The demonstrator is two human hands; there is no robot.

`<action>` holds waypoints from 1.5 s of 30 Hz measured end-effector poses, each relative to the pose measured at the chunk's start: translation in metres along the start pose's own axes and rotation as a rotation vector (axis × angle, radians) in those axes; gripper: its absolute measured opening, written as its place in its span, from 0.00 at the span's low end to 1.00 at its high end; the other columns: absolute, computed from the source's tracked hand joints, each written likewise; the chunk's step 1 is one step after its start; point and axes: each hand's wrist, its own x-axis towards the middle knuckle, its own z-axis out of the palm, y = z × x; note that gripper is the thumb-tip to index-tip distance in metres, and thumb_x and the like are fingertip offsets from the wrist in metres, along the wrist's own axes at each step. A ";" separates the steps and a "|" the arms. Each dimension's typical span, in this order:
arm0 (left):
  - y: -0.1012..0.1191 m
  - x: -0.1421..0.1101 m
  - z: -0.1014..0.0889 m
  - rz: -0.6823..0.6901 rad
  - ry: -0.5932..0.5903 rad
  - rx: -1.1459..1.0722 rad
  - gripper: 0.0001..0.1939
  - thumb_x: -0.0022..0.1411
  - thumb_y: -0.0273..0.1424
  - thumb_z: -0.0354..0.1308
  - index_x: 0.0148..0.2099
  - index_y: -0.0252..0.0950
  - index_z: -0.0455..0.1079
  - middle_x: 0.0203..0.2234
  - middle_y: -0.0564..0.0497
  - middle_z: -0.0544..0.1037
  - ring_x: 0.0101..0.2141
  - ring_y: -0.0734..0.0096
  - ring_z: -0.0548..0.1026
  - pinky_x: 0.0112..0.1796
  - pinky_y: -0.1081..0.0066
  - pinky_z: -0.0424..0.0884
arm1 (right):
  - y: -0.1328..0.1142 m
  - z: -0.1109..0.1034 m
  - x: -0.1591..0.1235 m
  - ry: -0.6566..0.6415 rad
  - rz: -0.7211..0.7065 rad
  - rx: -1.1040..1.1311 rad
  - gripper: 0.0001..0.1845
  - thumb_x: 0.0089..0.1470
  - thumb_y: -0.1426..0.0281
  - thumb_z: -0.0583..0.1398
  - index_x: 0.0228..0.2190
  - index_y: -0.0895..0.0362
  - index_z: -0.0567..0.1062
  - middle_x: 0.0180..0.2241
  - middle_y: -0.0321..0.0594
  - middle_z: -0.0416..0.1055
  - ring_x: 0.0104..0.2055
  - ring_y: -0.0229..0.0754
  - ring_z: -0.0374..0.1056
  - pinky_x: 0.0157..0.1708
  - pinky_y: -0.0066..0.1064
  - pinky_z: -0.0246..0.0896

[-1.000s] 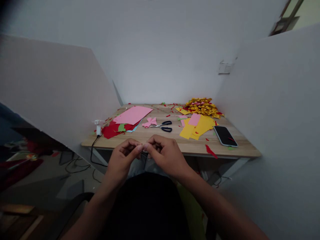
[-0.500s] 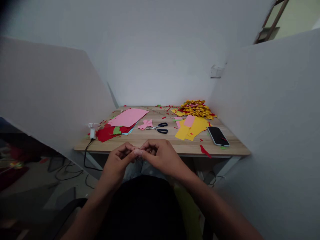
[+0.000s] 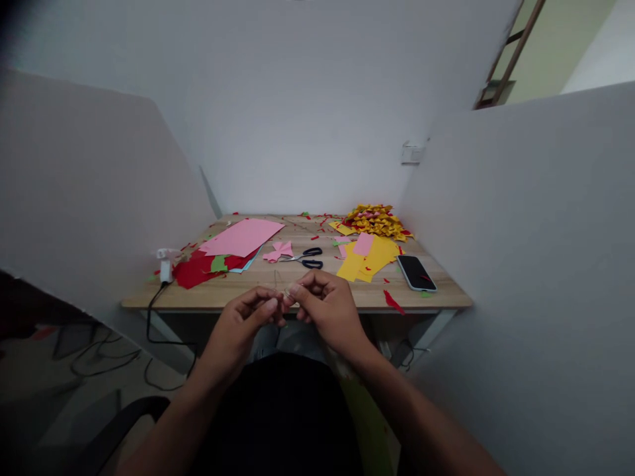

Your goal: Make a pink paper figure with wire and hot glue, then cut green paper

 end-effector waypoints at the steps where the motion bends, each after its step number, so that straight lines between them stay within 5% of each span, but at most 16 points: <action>1: 0.000 0.000 0.001 0.017 0.022 0.005 0.12 0.55 0.38 0.69 0.34 0.34 0.76 0.29 0.50 0.79 0.27 0.74 0.72 0.33 0.74 0.70 | 0.000 -0.001 0.001 -0.025 0.000 -0.019 0.18 0.52 0.56 0.66 0.26 0.58 0.73 0.23 0.35 0.74 0.20 0.32 0.65 0.22 0.25 0.61; 8: 0.008 -0.004 -0.006 -0.004 0.002 0.136 0.11 0.57 0.36 0.65 0.29 0.34 0.74 0.20 0.55 0.72 0.25 0.75 0.68 0.32 0.74 0.64 | -0.007 -0.007 0.010 -0.095 -0.025 -0.140 0.18 0.52 0.56 0.64 0.34 0.59 0.78 0.26 0.36 0.73 0.22 0.33 0.64 0.22 0.25 0.62; 18: 0.013 -0.009 -0.012 -0.024 -0.021 0.220 0.13 0.56 0.40 0.65 0.32 0.34 0.76 0.25 0.52 0.75 0.29 0.72 0.69 0.33 0.73 0.64 | -0.004 -0.005 0.013 -0.272 0.148 -0.117 0.18 0.47 0.56 0.69 0.27 0.57 0.74 0.20 0.31 0.70 0.18 0.31 0.60 0.19 0.24 0.57; 24: 0.009 -0.008 -0.012 -0.033 -0.014 0.185 0.12 0.55 0.39 0.67 0.30 0.34 0.75 0.22 0.53 0.74 0.26 0.73 0.69 0.32 0.73 0.65 | -0.006 -0.002 0.008 -0.301 0.010 -0.213 0.16 0.55 0.58 0.64 0.26 0.57 0.74 0.22 0.32 0.69 0.21 0.31 0.59 0.22 0.24 0.53; 45: 0.004 -0.006 -0.001 -0.034 0.165 0.108 0.14 0.49 0.39 0.68 0.25 0.34 0.71 0.17 0.56 0.69 0.20 0.76 0.65 0.25 0.75 0.63 | -0.007 0.003 -0.002 -0.221 -0.142 -0.470 0.11 0.60 0.67 0.58 0.26 0.56 0.72 0.23 0.31 0.66 0.27 0.35 0.60 0.28 0.27 0.52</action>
